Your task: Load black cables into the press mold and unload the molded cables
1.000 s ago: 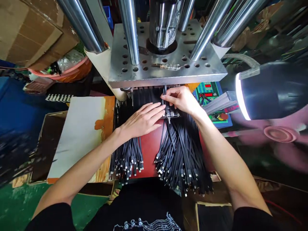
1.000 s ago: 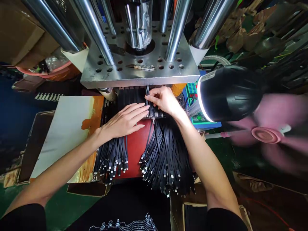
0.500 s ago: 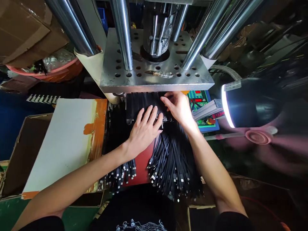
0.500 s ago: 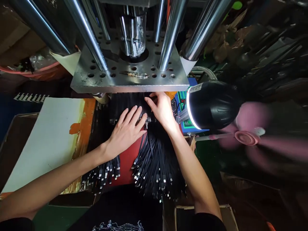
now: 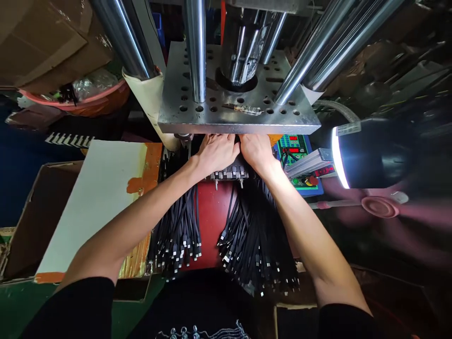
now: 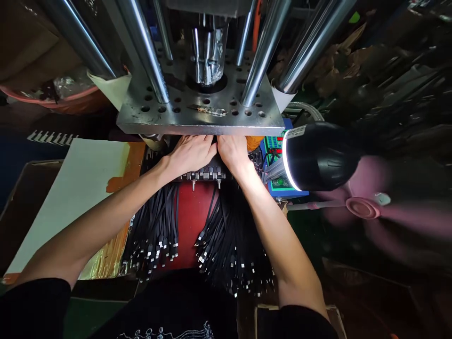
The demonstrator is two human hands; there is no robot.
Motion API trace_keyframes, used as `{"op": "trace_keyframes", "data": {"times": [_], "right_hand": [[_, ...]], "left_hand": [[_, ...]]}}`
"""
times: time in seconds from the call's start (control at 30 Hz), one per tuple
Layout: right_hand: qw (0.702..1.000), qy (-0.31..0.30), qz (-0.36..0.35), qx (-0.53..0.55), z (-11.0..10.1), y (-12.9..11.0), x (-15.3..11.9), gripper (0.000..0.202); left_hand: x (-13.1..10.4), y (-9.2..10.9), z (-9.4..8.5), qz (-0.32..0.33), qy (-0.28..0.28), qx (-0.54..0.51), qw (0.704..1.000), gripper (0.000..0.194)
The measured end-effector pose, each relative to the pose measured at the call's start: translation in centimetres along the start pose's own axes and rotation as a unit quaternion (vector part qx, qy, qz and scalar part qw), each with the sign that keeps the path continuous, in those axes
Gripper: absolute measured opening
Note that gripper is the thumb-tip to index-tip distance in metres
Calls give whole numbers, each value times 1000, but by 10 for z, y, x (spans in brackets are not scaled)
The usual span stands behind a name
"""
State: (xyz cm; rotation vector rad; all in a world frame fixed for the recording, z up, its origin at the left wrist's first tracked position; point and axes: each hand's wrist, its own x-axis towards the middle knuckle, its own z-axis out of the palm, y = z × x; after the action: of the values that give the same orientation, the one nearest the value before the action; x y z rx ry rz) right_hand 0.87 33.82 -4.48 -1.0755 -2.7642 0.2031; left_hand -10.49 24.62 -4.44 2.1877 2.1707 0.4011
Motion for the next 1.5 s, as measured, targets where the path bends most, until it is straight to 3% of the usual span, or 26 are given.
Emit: {"op": "trace_keyframes", "data": {"times": [0.1, 0.17, 0.23, 0.3, 0.33, 0.4, 0.5, 0.57, 0.67, 0.77, 0.83, 0.93, 1.0, 1.07, 1.2, 1.27, 1.33, 1.43, 1.5], "right_hand": [[1000, -2, 8, 28, -7, 2, 18, 53], [999, -8, 1, 38, -15, 1, 9, 54], [999, 9, -4, 36, -21, -3, -29, 43], [998, 55, 14, 33, -23, -11, -93, 34], [996, 74, 35, 34, -21, -16, -131, 30], [994, 65, 89, 16, -12, -28, -206, 31], [988, 19, 147, -44, 10, -37, -282, 46], [987, 10, 157, -36, 22, -37, -299, 50], [984, 52, 165, 36, 26, -30, -296, 52], [970, 112, 184, 112, 10, -28, -290, 49], [953, 120, 184, 207, -4, -35, -291, 42], [912, 49, 136, 383, -18, -62, -296, 38], [885, -19, 92, 456, -17, -86, -298, 43], [866, -75, 57, 491, -11, -106, -300, 45], [847, -169, -1, 503, -5, -115, -302, 47], [832, -231, -18, 504, -10, -107, -300, 45], [811, -252, 12, 528, -14, -98, -295, 38], [771, -131, 133, 609, -12, -95, -283, 34], [752, -32, 176, 635, -7, -100, -276, 38]], "left_hand": [[23, -12, -1, 4, 3, -16, 1000, 40], [19, -12, -7, 14, 15, -34, 999, 37], [-12, -5, -16, 57, 50, -67, 995, 34], [-69, 8, -25, 114, 102, -112, 982, 29], [-103, 13, -27, 106, 120, -121, 980, 28], [-169, 20, -27, -23, 115, -85, 990, 26], [-230, 18, -11, -181, -8, -23, 983, 23], [-242, 10, 1, -213, -61, -54, 974, 23], [-237, -4, 8, -241, -51, -159, 956, 27], [-230, -11, -1, -277, -77, -328, 900, 24], [-230, -7, -9, -298, -130, -476, 817, 22], [-235, 15, -15, -310, -172, -634, 687, 31], [-240, 38, -14, -301, -166, -681, 647, 38], [-246, 59, -11, -285, -151, -704, 633, 44], [-254, 83, -14, -253, -124, -706, 650, 47], [-257, 88, -19, -235, -104, -683, 684, 40], [-261, 92, -22, -206, -77, -642, 735, 32], [-267, 96, -23, -158, -76, -572, 801, 24], [-267, 96, -24, -143, -85, -544, 822, 20]]}}
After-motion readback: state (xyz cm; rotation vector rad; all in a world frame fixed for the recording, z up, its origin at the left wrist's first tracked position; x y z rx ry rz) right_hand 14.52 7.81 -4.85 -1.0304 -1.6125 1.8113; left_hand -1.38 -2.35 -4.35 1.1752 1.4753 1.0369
